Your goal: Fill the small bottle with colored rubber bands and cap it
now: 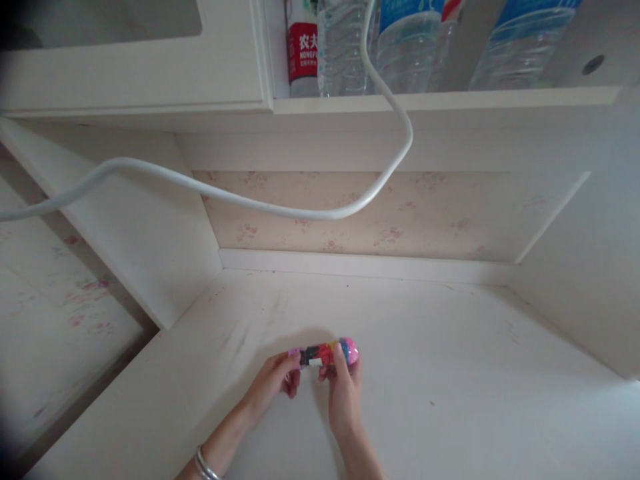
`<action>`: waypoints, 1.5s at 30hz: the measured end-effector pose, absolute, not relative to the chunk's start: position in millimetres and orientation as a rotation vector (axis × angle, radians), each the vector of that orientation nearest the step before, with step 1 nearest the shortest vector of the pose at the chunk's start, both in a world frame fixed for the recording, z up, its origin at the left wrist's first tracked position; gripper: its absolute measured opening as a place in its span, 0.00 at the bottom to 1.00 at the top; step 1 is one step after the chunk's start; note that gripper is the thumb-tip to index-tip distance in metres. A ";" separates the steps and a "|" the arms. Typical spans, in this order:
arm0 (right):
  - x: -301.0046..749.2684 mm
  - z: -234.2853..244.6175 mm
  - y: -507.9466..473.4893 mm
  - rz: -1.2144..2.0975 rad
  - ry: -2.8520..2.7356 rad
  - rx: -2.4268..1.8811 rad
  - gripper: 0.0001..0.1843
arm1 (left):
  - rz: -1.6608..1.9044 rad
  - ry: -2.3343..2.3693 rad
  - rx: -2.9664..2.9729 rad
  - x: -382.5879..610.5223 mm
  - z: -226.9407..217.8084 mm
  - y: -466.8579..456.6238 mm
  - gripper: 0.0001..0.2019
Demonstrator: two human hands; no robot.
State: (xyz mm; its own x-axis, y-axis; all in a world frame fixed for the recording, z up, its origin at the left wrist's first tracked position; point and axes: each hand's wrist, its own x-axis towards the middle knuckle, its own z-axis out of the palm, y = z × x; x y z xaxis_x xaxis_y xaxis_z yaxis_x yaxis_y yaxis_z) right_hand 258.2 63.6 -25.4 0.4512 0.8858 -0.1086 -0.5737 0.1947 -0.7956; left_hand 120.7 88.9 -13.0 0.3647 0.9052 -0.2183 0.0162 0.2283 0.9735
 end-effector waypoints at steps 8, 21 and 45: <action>254.4 -28.1 57.0 0.952 -0.562 -0.914 0.24 | 0.743 1.050 0.975 121.0 -18.9 92.3 0.29; 252.5 -35.5 64.1 0.950 -0.580 -1.004 0.22 | 0.952 1.104 1.157 118.5 -31.7 94.1 0.22; 205.6 30.1 238.5 0.847 -1.297 -1.389 0.23 | 1.159 1.082 0.735 92.8 -37.5 106.2 0.21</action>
